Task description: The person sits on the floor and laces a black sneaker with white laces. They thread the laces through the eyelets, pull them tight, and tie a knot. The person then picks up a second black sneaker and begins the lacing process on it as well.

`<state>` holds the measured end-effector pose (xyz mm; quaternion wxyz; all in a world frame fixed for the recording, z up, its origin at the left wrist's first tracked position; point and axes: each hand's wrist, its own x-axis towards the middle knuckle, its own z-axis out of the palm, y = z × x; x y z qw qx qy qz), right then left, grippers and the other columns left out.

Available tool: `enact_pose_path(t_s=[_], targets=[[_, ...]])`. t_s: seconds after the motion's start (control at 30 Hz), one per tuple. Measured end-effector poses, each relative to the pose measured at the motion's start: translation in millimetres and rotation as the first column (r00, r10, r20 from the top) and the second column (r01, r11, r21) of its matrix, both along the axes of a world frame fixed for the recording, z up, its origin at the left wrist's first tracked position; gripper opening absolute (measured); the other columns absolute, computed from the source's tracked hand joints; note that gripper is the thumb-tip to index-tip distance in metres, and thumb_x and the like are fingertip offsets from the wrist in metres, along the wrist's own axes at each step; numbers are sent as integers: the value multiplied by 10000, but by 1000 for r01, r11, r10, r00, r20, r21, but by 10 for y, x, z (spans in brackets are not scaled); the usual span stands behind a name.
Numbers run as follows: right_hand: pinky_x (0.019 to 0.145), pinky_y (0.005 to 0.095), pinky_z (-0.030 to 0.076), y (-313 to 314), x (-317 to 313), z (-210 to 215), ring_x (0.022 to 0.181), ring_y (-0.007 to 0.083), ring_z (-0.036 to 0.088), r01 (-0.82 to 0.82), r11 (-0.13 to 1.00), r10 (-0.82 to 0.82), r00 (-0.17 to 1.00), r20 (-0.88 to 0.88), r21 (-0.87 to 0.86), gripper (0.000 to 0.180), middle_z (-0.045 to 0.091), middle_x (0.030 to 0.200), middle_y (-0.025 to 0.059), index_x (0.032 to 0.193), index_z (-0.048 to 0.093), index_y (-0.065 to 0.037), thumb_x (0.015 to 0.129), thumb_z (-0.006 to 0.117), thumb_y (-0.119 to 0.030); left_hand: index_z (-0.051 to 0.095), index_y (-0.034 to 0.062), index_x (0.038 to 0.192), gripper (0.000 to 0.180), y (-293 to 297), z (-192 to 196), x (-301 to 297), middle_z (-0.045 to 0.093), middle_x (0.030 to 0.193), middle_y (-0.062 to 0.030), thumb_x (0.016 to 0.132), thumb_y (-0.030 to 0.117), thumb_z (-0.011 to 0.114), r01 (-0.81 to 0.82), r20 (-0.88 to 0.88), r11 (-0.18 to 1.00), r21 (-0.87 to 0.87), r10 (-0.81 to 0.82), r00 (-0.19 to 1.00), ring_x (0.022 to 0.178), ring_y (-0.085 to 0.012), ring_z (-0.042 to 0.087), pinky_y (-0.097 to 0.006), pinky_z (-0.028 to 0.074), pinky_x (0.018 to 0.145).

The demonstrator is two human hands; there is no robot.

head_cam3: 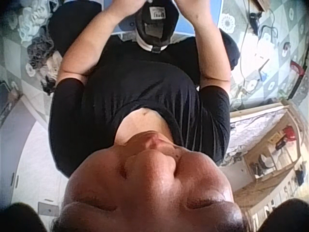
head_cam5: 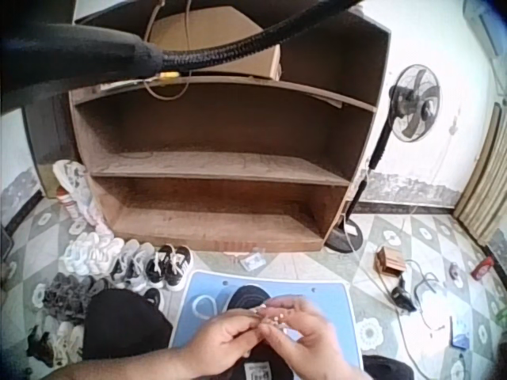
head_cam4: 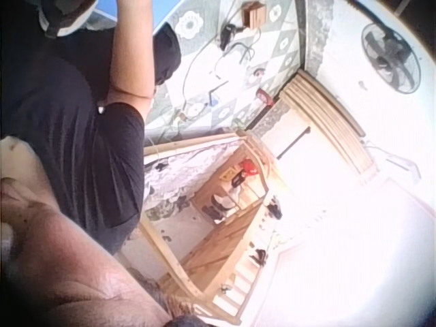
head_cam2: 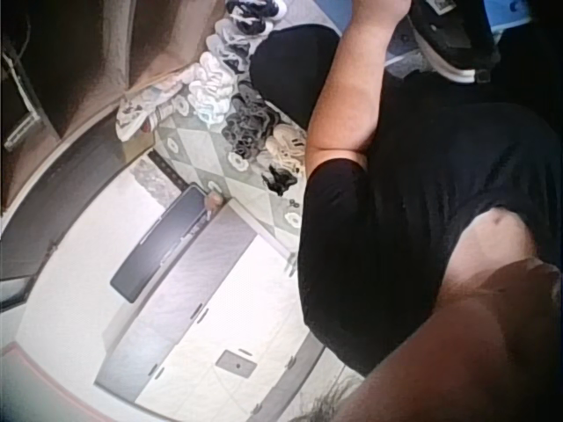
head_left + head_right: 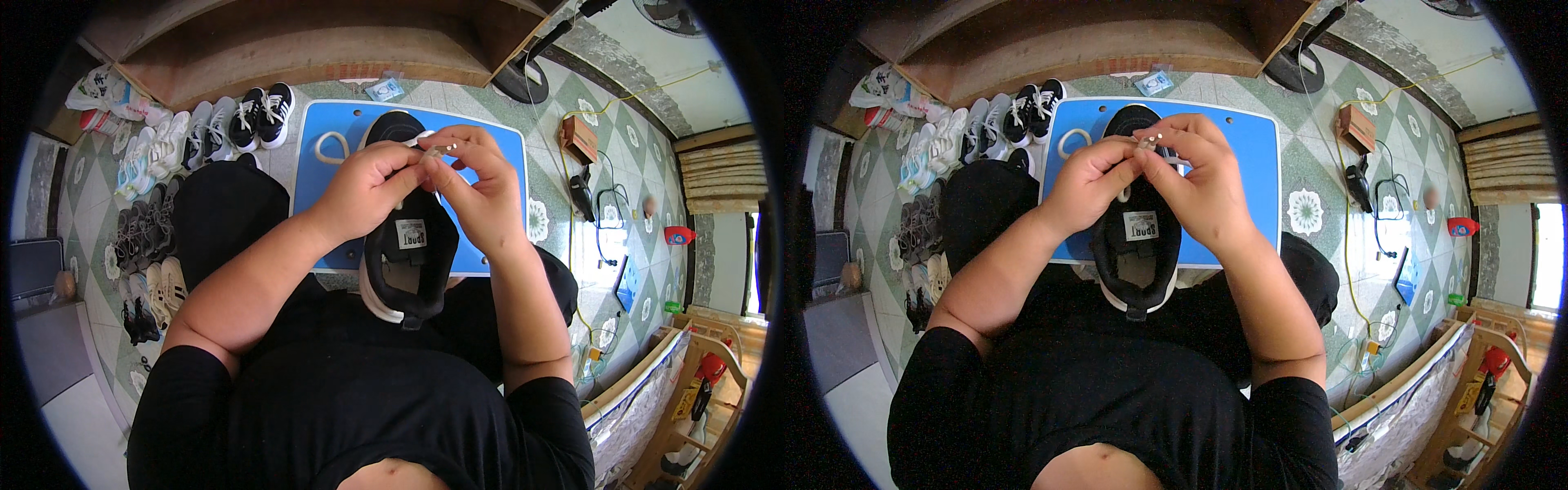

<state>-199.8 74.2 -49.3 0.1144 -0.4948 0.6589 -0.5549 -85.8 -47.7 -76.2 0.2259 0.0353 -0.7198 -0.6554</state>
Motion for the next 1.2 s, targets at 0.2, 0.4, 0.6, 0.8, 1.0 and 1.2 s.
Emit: enact_pose_path(t_s=[0.2, 0.4, 0.6, 0.8, 1.0, 1.2], targets=[[947, 351, 418, -57, 26, -100, 1115, 260, 555, -163, 985, 174, 933, 315, -62, 169, 611, 1162, 165, 937, 664, 7, 899, 580, -135, 638, 15, 917, 131, 4, -64, -57, 638, 856, -83, 845, 124, 631, -48, -98, 983, -177, 31, 995, 799, -220, 617, -325, 475, 702], [976, 361, 384, 77, 189, 0, 1031, 242, 575, -274, 929, 370, 706, 603, -249, 309, 648, 1028, 177, 837, 595, 11, 981, 463, -228, 652, 125, 892, 192, -61, -38, -90, 633, 853, -43, 745, 241, 690, -165, -143, 714, -680, 91, 986, 885, -258, 592, -405, 417, 822], [835, 350, 426, 179, 241, 186, 728, 205, 560, -277, 917, 399, 644, 653, -287, 384, 579, 658, 100, 740, 533, -21, 989, 418, -289, 640, 115, 787, 300, -117, -186, -165, 625, 805, -29, 622, 343, 744, -134, -85, 730, -670, 103, 991, 853, -234, 597, -369, 411, 800], [652, 352, 404, 523, 552, 593, 542, 208, 462, -335, 868, 495, 651, 576, -367, 372, 529, 575, 59, 675, 530, -31, 954, 478, -271, 617, 101, 714, 385, -66, -135, -95, 617, 761, -47, 681, 478, 693, -87, -21, 745, -661, 97, 995, 819, -239, 594, -362, 409, 806], [542, 321, 430, 542, 312, 640, 555, 256, 543, -113, 944, 208, 934, 292, -312, 143, 613, 692, 111, 766, 569, -4, 877, 557, -93, 625, 96, 807, 302, -94, -130, -88, 635, 878, -56, 694, 353, 738, -199, -234, 708, -678, 49, 971, 901, -249, 599, -367, 417, 816], [542, 385, 486, 316, 43, 377, 621, 317, 614, 309, 930, -107, 748, -655, 200, 159, 618, 698, 142, 778, 560, -33, 852, 599, -169, 626, 46, 911, 282, 154, 75, 160, 626, 1028, -138, 742, 254, 711, 76, -363, 762, -643, -392, 845, 978, -331, 594, -438, 470, 845]])
